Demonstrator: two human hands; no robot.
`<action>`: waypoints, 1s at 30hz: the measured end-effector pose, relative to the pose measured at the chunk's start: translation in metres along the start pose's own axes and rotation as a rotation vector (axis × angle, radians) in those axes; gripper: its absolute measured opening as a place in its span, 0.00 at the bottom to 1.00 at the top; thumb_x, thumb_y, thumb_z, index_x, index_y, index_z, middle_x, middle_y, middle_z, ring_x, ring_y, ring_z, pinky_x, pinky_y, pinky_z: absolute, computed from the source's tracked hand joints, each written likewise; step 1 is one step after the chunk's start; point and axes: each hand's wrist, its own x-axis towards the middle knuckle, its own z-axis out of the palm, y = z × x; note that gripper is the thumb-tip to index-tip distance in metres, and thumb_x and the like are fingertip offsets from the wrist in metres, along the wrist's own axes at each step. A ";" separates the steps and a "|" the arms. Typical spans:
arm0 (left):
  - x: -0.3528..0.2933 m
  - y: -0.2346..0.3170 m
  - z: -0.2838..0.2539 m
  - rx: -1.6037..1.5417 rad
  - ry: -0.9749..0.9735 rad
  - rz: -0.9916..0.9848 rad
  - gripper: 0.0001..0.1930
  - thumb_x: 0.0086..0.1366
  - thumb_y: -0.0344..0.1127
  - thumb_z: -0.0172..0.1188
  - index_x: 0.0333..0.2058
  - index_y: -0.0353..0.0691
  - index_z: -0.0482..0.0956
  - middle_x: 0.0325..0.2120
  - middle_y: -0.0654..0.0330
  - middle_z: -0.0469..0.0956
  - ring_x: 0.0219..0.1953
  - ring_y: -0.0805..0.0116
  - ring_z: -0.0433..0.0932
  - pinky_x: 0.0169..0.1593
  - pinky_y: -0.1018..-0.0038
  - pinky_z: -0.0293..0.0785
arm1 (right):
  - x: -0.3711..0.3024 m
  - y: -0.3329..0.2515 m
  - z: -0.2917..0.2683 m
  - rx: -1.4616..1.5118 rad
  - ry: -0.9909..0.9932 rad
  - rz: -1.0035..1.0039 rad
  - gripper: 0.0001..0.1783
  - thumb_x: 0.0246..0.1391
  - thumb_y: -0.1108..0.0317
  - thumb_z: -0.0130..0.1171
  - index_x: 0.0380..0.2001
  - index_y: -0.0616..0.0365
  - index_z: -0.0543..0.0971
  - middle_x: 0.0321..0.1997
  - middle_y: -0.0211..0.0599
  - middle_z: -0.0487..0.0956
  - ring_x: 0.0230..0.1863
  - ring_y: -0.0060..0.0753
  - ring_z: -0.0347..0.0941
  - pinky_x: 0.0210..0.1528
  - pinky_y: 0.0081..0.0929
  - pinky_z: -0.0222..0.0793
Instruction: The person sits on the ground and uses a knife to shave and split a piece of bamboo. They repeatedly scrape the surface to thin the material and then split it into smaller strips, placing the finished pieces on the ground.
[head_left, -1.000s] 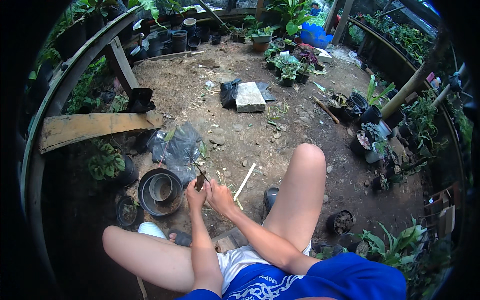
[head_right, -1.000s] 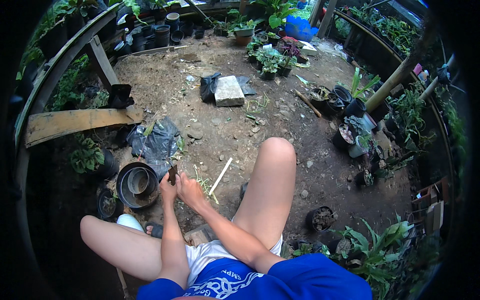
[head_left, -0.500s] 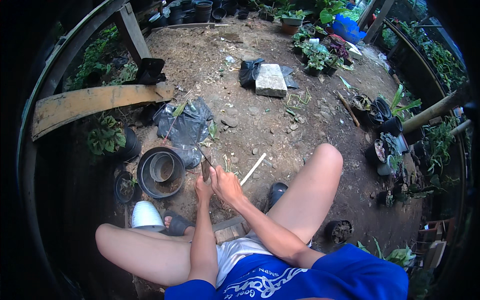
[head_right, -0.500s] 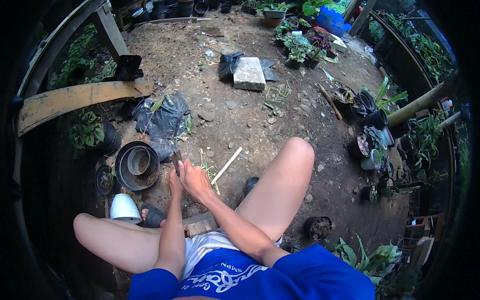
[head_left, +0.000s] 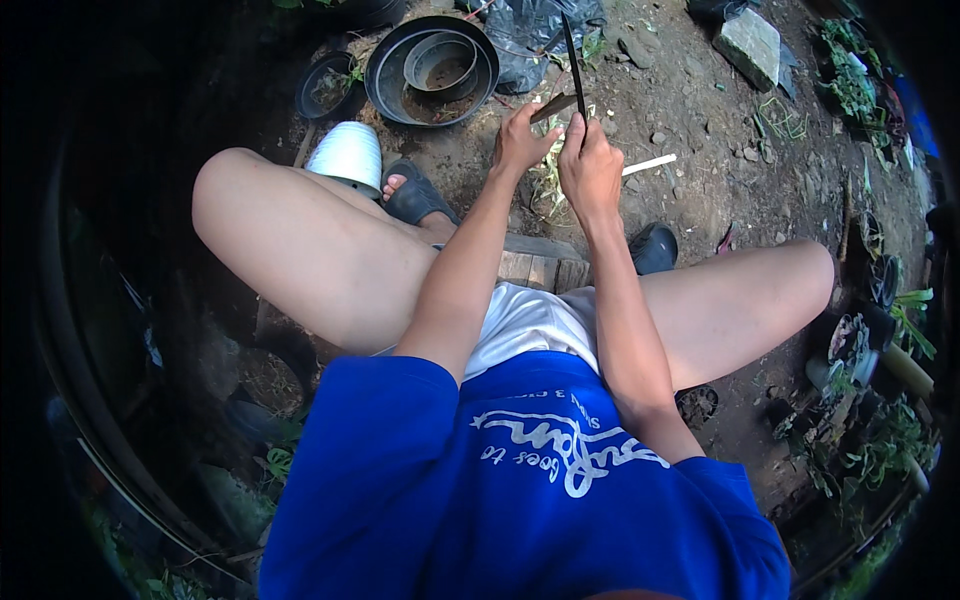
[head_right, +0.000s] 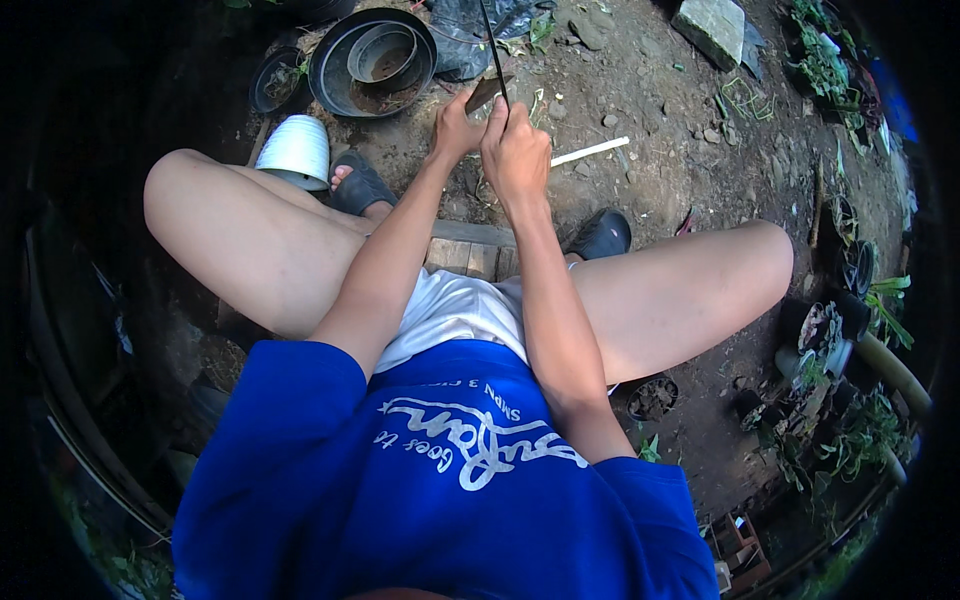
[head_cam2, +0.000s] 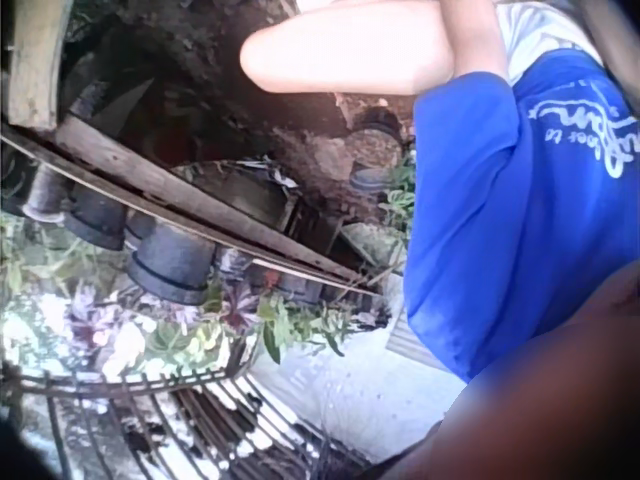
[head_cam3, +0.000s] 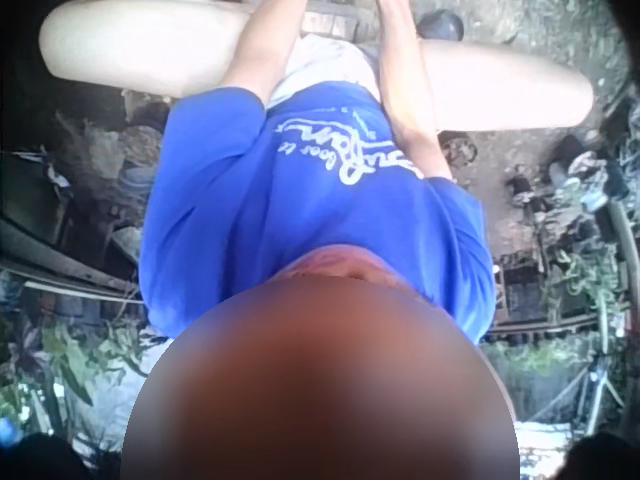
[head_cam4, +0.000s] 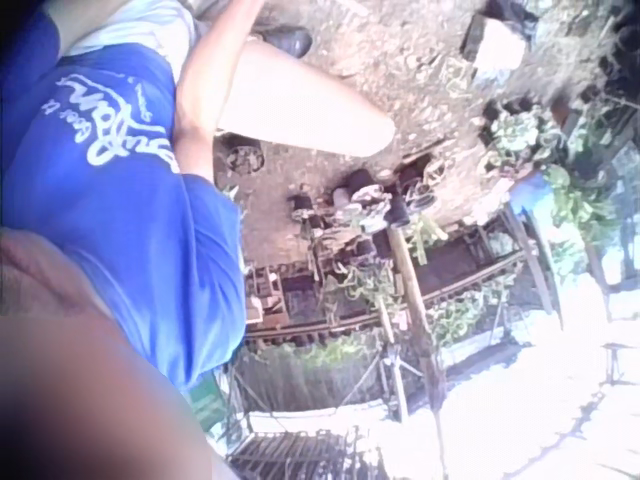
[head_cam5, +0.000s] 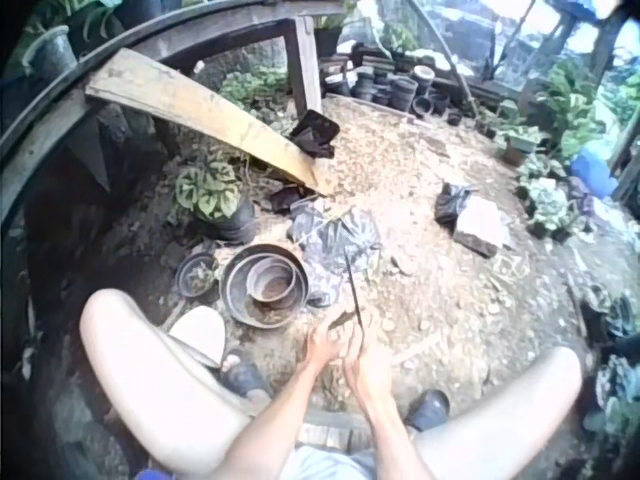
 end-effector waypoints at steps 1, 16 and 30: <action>-0.002 -0.001 0.000 0.011 0.014 0.004 0.26 0.52 0.43 0.81 0.45 0.37 0.83 0.43 0.45 0.85 0.48 0.46 0.83 0.52 0.57 0.79 | -0.001 0.000 -0.001 0.018 -0.004 -0.008 0.19 0.74 0.60 0.50 0.33 0.65 0.77 0.21 0.64 0.77 0.26 0.70 0.78 0.26 0.56 0.69; -0.012 -0.004 -0.001 -0.081 -0.015 -0.125 0.19 0.56 0.47 0.75 0.36 0.37 0.87 0.28 0.47 0.86 0.33 0.50 0.87 0.41 0.59 0.81 | -0.001 0.004 0.031 0.029 0.064 -0.037 0.20 0.74 0.58 0.50 0.35 0.65 0.79 0.21 0.63 0.78 0.27 0.68 0.79 0.29 0.54 0.71; -0.002 -0.005 -0.017 -0.129 -0.096 -0.081 0.41 0.49 0.44 0.81 0.61 0.41 0.73 0.55 0.41 0.81 0.59 0.44 0.79 0.60 0.56 0.76 | -0.001 -0.019 0.033 -0.051 0.085 0.009 0.20 0.74 0.57 0.48 0.35 0.64 0.79 0.26 0.65 0.80 0.30 0.67 0.81 0.29 0.55 0.71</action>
